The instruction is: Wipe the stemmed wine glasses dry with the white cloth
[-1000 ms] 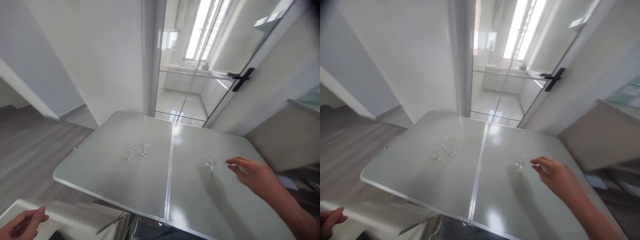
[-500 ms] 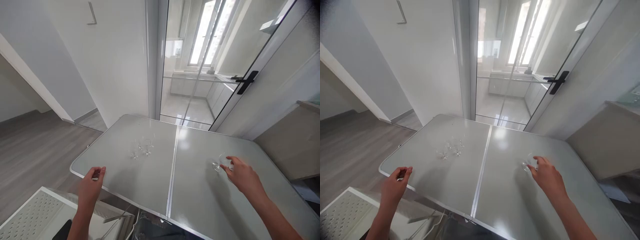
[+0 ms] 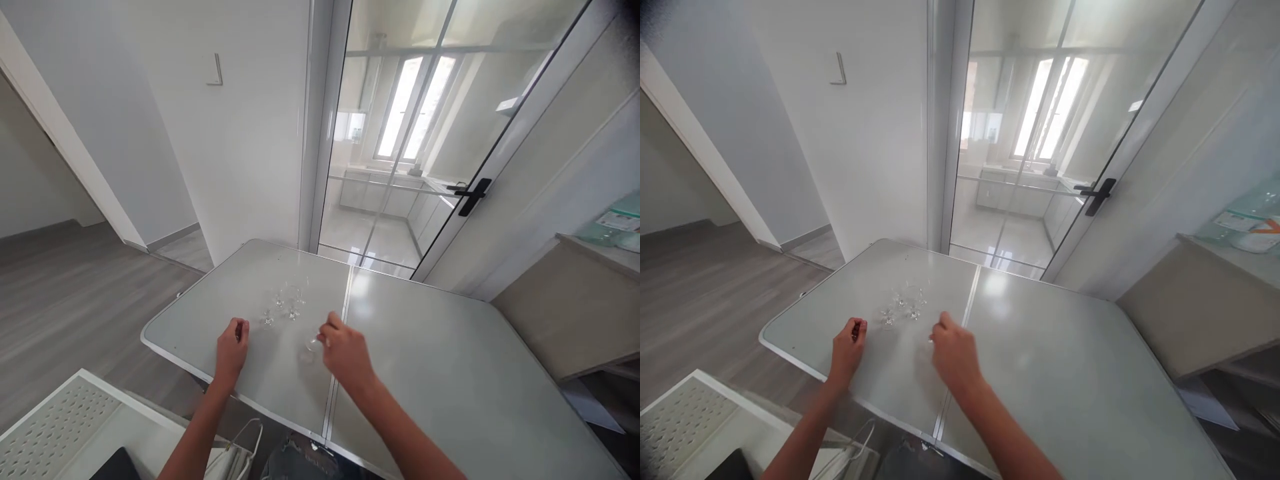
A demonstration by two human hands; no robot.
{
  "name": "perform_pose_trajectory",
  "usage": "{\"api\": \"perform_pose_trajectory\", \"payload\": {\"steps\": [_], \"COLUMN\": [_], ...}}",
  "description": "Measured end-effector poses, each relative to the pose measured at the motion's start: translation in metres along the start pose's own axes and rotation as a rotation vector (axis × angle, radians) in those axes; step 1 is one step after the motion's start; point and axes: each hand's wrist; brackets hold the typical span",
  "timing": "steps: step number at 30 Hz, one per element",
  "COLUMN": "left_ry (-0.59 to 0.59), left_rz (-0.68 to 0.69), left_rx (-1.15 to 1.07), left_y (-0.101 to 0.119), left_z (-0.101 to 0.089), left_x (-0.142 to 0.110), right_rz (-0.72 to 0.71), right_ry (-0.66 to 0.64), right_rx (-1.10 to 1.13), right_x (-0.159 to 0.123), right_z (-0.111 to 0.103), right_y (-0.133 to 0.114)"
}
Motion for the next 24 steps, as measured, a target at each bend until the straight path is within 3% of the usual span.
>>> {"api": "perform_pose_trajectory", "payload": {"steps": [3,6,16,20,24], "left_ry": [-0.023,-0.017,-0.086,-0.086,-0.028], "left_rz": [0.029,0.034,0.05,0.067,0.05], "left_rx": [0.068,0.094,0.173,0.153,0.109], "left_y": [-0.009,-0.013,-0.014,-0.012,-0.007], "left_z": [0.007,0.009,0.011,0.01,0.002], "left_x": [0.0,0.001,0.0,0.002,-0.004], "right_rz": [-0.139,-0.229,-0.241,-0.162,0.123], "right_ry": [-0.031,-0.044,-0.059,-0.026,0.205], "right_rx": [0.026,0.034,0.017,0.129,0.494], "right_x": [0.014,0.026,0.061,0.05,0.012], "right_z": [0.011,0.02,0.039,0.032,0.028], "right_y": [-0.037,-0.055,-0.072,-0.071,-0.038]}}
Point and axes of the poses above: each hand's wrist, its own x-axis towards the middle knuckle, its own z-axis out of the palm, y = z × x, and after that the axes turned 5 degrees about -x, right-handed
